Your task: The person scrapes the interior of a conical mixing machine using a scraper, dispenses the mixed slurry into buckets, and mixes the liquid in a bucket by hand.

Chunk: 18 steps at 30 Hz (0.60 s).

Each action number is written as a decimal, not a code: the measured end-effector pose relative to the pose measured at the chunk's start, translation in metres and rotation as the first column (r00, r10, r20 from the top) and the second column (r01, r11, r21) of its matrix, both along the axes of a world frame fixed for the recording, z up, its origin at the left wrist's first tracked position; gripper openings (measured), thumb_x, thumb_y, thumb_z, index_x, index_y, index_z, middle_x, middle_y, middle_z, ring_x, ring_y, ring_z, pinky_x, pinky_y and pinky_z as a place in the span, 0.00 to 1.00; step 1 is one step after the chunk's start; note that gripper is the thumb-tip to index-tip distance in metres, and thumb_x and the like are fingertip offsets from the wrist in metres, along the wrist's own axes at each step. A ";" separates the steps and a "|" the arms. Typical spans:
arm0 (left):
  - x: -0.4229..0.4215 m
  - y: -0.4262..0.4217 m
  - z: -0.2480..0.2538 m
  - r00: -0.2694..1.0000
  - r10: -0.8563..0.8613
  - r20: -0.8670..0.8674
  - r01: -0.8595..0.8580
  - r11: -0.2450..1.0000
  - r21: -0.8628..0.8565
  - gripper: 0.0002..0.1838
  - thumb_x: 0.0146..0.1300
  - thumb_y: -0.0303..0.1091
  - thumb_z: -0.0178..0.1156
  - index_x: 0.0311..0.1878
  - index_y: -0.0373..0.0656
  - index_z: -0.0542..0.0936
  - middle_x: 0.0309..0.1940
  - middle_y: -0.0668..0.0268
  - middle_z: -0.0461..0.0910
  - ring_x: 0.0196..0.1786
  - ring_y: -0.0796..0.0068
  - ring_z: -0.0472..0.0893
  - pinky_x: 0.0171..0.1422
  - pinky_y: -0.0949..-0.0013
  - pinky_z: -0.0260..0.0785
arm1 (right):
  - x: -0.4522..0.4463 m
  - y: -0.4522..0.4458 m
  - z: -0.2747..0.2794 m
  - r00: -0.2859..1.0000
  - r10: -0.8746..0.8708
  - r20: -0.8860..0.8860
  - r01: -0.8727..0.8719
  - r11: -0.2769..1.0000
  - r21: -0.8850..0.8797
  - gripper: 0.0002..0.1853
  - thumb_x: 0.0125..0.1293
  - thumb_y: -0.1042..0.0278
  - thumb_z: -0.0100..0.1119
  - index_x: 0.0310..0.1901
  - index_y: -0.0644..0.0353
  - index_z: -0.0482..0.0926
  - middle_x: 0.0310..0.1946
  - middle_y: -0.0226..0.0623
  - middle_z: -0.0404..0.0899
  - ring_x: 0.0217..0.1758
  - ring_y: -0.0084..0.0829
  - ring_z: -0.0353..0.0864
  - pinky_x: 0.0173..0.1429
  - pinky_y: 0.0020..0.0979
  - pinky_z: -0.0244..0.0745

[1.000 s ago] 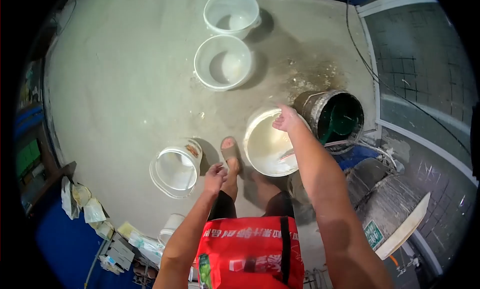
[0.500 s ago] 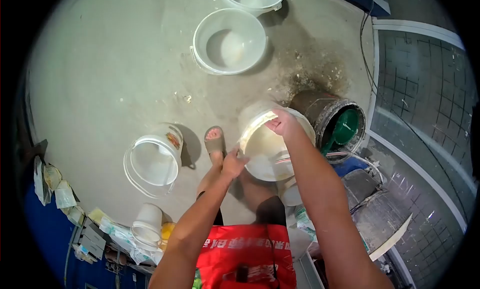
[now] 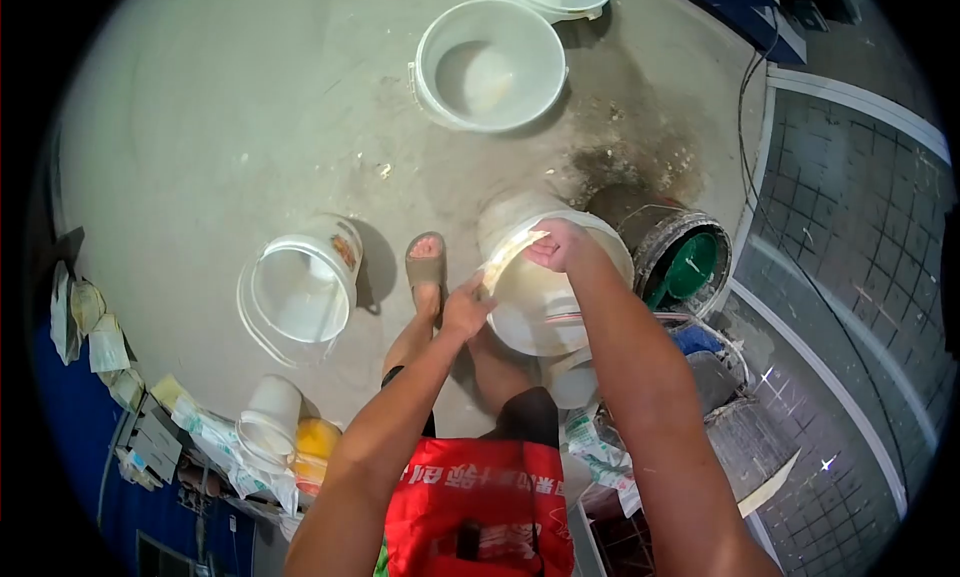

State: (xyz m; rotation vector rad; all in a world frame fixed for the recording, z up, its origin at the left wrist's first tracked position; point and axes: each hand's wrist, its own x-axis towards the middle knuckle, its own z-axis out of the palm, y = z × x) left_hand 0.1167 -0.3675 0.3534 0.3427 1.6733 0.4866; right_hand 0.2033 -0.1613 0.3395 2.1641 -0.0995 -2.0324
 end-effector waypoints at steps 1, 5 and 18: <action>-0.001 0.001 0.002 1.000 -0.007 0.002 0.007 1.000 -0.013 0.32 0.45 0.36 0.60 0.56 0.36 0.66 0.50 0.48 0.69 0.54 0.57 0.69 0.59 0.68 0.59 | -0.001 -0.001 -0.001 1.000 0.010 0.012 -0.009 1.000 -0.013 0.18 0.54 0.72 0.51 0.47 0.67 0.63 0.47 0.51 0.64 0.52 0.44 0.66 0.54 0.43 0.69; 0.000 -0.001 0.001 0.997 -0.061 -0.043 0.062 0.998 0.030 0.33 0.48 0.36 0.61 0.59 0.40 0.63 0.47 0.46 0.71 0.51 0.58 0.72 0.54 0.69 0.63 | -0.002 -0.006 -0.001 0.999 0.031 0.009 -0.030 0.998 -0.053 0.22 0.53 0.73 0.51 0.48 0.73 0.60 0.47 0.52 0.64 0.53 0.44 0.66 0.56 0.42 0.68; 0.003 -0.003 -0.003 0.999 -0.035 -0.040 0.036 0.999 0.015 0.33 0.47 0.35 0.61 0.59 0.42 0.64 0.47 0.49 0.72 0.51 0.60 0.72 0.55 0.69 0.62 | -0.021 -0.033 0.004 0.956 0.285 -0.068 -0.289 0.955 -0.061 0.17 0.50 0.73 0.49 0.43 0.68 0.67 0.43 0.51 0.69 0.46 0.43 0.71 0.51 0.41 0.70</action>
